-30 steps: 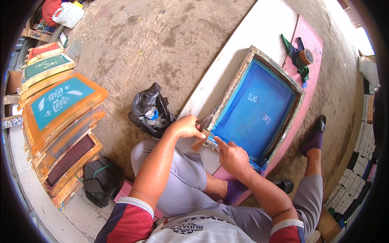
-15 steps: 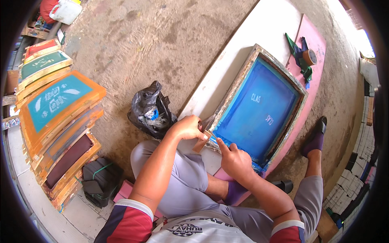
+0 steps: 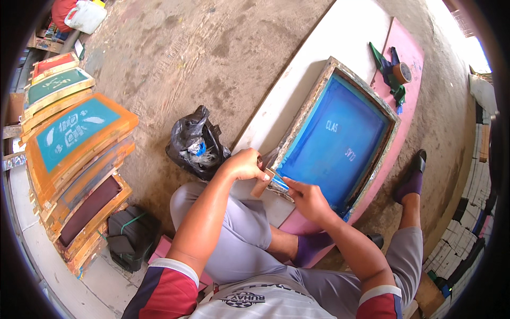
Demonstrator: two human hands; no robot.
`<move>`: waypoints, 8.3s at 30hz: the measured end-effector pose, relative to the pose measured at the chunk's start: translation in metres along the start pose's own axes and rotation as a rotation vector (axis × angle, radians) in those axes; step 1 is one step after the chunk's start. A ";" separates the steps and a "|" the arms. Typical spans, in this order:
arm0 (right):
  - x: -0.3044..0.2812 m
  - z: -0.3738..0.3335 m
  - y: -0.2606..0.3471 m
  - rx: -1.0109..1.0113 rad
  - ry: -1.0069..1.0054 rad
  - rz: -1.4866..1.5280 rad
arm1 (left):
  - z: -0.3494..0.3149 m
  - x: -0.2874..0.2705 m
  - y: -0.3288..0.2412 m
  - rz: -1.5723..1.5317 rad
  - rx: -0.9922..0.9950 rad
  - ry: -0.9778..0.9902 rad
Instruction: The person sits on the floor and paints the inner edge of a blue screen-printing frame with a small brush. They briefly use pliers to adjust a small piece on the frame, then continue painting along the border.
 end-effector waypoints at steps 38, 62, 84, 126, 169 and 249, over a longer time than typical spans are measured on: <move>0.003 -0.019 0.019 -0.088 -0.011 -0.480 | -0.024 0.000 0.007 -0.074 -0.185 -0.114; -0.024 0.012 0.026 -0.316 0.027 -0.522 | -0.004 0.007 0.015 -0.133 -0.091 -0.066; -0.021 0.012 0.010 -0.316 0.004 -0.445 | -0.010 0.001 0.004 -0.078 -0.094 -0.034; 0.002 -0.008 -0.003 0.003 -0.077 -0.095 | -0.008 0.004 0.002 -0.092 -0.122 0.017; -0.032 0.040 0.015 -0.251 0.125 -0.409 | -0.007 0.003 0.004 -0.149 -0.111 0.010; 0.004 -0.009 -0.042 0.486 0.130 0.382 | -0.009 0.001 -0.001 -0.079 -0.064 0.012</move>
Point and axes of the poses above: each hand's wrist, its own z-axis towards the middle knuckle, its own x-axis out of the palm, y = z × x, the point moved 7 cm from there along z, towards the middle knuckle, and after that the axes turned 11 degrees about -y, right-handed, at the moved point
